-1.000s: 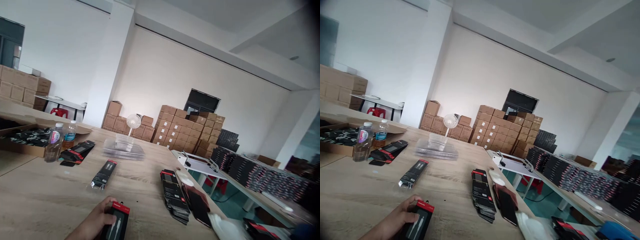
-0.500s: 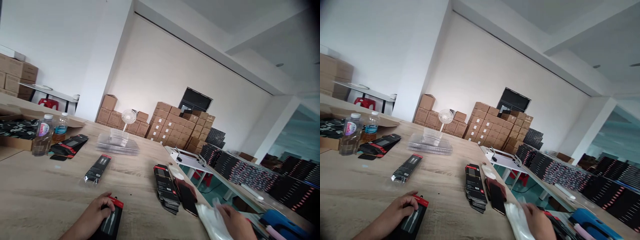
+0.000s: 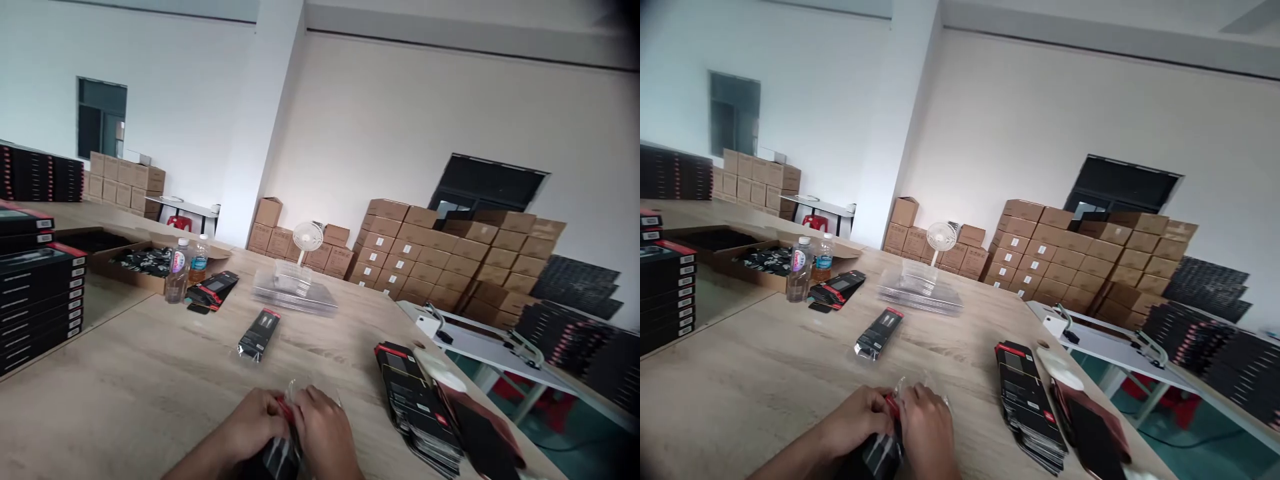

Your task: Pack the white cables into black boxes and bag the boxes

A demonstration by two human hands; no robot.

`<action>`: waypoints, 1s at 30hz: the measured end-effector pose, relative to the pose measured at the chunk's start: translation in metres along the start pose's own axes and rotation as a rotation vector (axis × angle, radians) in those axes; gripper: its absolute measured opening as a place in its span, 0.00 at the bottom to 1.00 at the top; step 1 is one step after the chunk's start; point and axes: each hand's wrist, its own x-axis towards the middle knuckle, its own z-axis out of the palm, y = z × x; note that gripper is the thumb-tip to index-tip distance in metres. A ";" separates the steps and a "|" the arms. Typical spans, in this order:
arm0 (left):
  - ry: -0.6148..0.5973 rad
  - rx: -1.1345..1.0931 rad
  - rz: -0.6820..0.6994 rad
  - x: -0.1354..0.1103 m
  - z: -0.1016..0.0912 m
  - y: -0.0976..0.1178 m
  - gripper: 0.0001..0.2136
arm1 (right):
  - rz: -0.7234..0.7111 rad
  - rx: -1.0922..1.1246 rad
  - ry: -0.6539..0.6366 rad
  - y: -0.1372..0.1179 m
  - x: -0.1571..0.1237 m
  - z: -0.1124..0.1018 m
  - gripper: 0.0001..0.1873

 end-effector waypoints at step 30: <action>0.119 0.095 -0.021 -0.001 -0.010 0.001 0.11 | 0.367 0.747 0.301 0.035 -0.021 0.017 0.17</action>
